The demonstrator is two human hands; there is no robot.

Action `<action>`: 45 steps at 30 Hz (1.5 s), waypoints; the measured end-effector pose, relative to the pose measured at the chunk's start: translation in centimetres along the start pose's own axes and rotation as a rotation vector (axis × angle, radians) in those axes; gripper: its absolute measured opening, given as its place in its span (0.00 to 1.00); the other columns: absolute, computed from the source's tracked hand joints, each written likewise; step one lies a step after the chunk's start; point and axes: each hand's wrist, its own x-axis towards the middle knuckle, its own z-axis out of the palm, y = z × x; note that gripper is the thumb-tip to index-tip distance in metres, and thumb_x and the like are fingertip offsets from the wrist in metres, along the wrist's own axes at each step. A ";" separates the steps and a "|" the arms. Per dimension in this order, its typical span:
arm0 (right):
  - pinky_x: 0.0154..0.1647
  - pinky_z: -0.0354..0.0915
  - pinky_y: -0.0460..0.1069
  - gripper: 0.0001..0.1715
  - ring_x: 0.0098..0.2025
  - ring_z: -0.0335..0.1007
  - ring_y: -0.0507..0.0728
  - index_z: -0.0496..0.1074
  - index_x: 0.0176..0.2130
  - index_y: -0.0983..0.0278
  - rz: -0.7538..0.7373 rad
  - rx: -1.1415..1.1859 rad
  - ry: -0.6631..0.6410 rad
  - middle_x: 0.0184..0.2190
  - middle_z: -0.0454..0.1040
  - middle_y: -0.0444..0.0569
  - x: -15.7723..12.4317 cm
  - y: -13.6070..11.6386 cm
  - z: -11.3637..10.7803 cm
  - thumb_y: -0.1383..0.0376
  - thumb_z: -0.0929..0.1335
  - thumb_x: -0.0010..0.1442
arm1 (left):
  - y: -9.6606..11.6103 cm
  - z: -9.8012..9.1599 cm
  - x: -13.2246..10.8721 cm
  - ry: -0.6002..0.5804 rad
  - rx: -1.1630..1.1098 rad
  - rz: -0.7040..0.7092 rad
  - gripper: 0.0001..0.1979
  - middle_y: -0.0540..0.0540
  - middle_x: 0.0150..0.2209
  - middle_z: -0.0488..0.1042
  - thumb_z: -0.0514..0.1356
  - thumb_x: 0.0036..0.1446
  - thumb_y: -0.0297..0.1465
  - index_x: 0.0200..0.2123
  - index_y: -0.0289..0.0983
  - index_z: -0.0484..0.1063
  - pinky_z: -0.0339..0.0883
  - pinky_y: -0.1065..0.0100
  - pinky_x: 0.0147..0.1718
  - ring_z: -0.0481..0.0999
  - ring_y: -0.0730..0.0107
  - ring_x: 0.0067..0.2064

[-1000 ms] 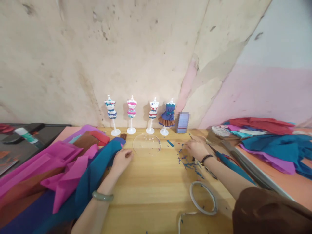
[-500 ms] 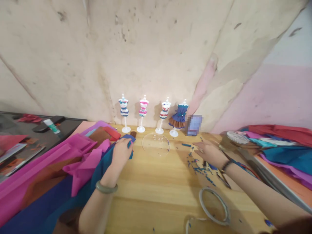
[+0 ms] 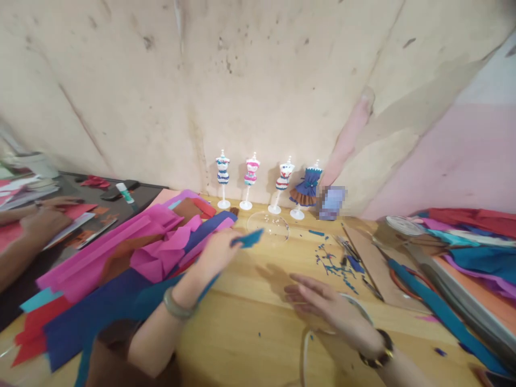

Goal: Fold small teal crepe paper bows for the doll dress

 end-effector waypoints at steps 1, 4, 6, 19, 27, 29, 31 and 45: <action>0.52 0.67 0.58 0.34 0.47 0.75 0.61 0.70 0.50 0.62 0.070 0.171 -0.035 0.48 0.77 0.56 0.8 0.0 0.9 0.44 0.68 0.53 | 1.6 1.0 -1.4 -0.068 -0.025 0.125 0.14 0.43 0.45 0.78 0.55 0.58 0.29 0.45 0.38 0.75 0.66 0.63 0.49 0.75 0.61 0.47; 0.46 0.70 0.54 0.22 0.37 0.78 0.57 0.73 0.41 0.63 0.200 0.469 -0.023 0.38 0.81 0.52 2.6 0.9 2.3 0.49 0.69 0.56 | 4.5 3.5 -6.2 -0.237 -0.032 0.459 0.29 0.44 0.58 0.68 0.62 0.54 0.34 0.59 0.42 0.63 0.58 0.59 0.59 0.65 0.58 0.59; 0.42 0.72 0.52 0.12 0.33 0.78 0.56 0.74 0.36 0.63 0.199 0.498 0.083 0.33 0.81 0.49 2.9 1.8 2.2 0.59 0.73 0.52 | 4.2 4.1 -9.2 -0.227 0.051 0.422 0.41 0.40 0.65 0.56 0.66 0.50 0.35 0.65 0.41 0.53 0.51 0.51 0.63 0.52 0.51 0.66; 0.51 0.68 0.60 0.24 0.50 0.72 0.67 0.78 0.41 0.59 -0.192 -0.093 0.144 0.42 0.80 0.52 -2.4 -1.0 -5.8 0.54 0.77 0.43 | -6.6 1.2 -16.1 -0.344 0.249 0.133 0.32 0.46 0.61 0.66 0.50 0.47 0.17 0.56 0.42 0.69 0.61 0.54 0.59 0.62 0.57 0.63; 0.57 0.62 0.62 0.16 0.51 0.72 0.65 0.81 0.35 0.57 -0.408 -0.997 0.084 0.41 0.80 0.52 -4.6 -0.8 -8.3 0.60 0.63 0.59 | -8.0 -0.8 -14.6 -0.279 0.330 0.159 0.30 0.45 0.59 0.67 0.56 0.48 0.22 0.56 0.45 0.69 0.63 0.50 0.57 0.65 0.51 0.61; 0.56 0.63 0.62 0.18 0.50 0.73 0.64 0.80 0.38 0.58 -0.385 -1.098 0.144 0.43 0.80 0.53 -4.9 0.9 -9.5 0.64 0.61 0.60 | -7.7 -0.8 -15.4 -0.367 0.280 0.192 0.28 0.46 0.61 0.64 0.62 0.51 0.35 0.57 0.48 0.68 0.65 0.51 0.55 0.64 0.49 0.61; 0.52 0.67 0.60 0.18 0.48 0.74 0.63 0.79 0.42 0.60 -0.306 -1.131 0.250 0.44 0.79 0.53 -5.6 2.5 -10.4 0.64 0.61 0.60 | -7.6 -0.5 -16.0 -0.379 0.267 0.192 0.31 0.46 0.62 0.63 0.64 0.49 0.44 0.58 0.51 0.66 0.67 0.51 0.54 0.64 0.47 0.61; 0.52 0.60 0.61 0.18 0.44 0.72 0.62 0.75 0.38 0.55 -0.451 -1.657 0.342 0.37 0.77 0.49 -12.1 6.7 -14.8 0.73 0.62 0.57 | -8.6 4.1 -15.1 -0.231 0.361 0.040 0.29 0.44 0.62 0.63 0.55 0.55 0.51 0.58 0.49 0.66 0.62 0.44 0.56 0.62 0.45 0.62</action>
